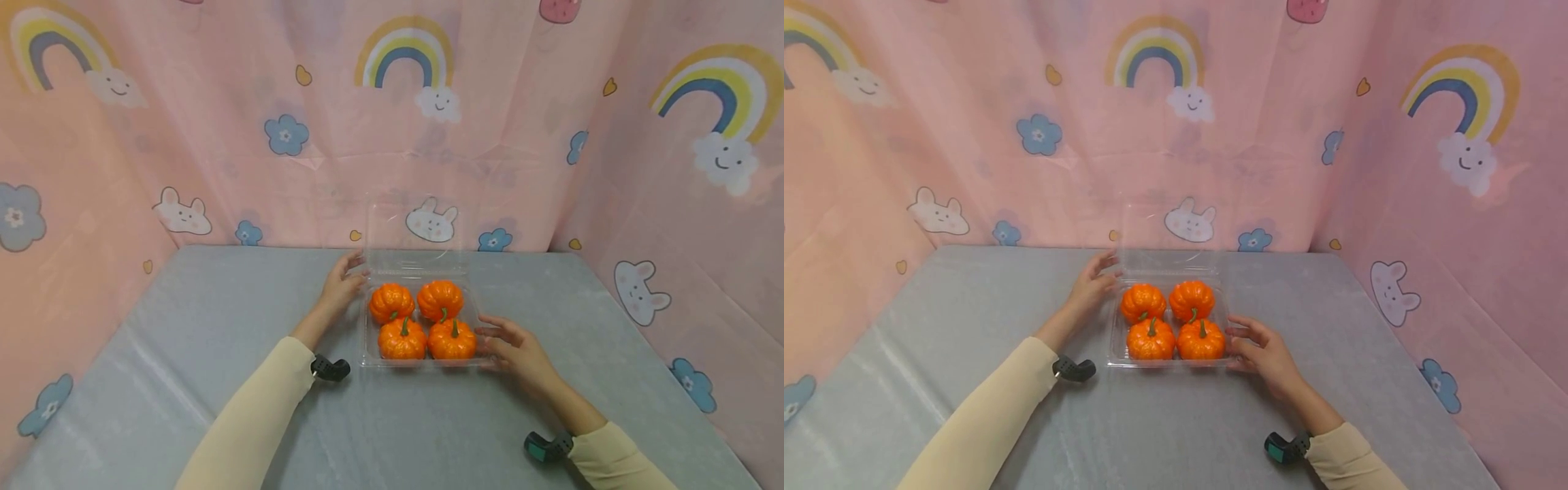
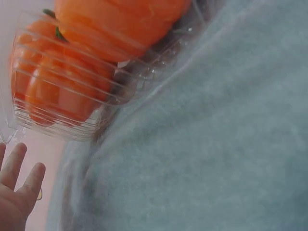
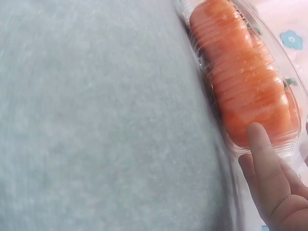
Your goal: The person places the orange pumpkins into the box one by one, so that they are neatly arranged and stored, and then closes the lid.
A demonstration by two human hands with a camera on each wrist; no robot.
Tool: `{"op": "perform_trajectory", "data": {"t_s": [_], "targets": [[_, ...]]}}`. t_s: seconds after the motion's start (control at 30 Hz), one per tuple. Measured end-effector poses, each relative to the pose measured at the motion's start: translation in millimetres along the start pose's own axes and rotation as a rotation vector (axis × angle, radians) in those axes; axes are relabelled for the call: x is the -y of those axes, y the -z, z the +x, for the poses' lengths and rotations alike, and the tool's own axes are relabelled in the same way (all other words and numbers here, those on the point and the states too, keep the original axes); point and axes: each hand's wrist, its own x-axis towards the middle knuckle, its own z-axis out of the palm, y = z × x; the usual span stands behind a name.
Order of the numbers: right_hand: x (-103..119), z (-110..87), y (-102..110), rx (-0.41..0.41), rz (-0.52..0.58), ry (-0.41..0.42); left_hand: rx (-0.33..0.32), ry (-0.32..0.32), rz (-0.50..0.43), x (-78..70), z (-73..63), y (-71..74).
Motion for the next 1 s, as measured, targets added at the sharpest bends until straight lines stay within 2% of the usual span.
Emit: {"op": "perform_trajectory", "data": {"t_s": [0.23, 0.5, 1.0], "targets": [[0, -1.4, -1, 0.003, -0.004, -0.001, -0.019, -0.029, 0.012, -0.9, -2.9, 1.0], [1, -1.5, -1, -0.010, 0.003, 0.001, -0.024, -0.057, 0.069, -4.2, -7.6, 1.7], [3, -2.8, -4, -0.018, 0.058, 0.020, -0.052, -0.103, 0.060, -5.3, -13.9, 0.1]]}}
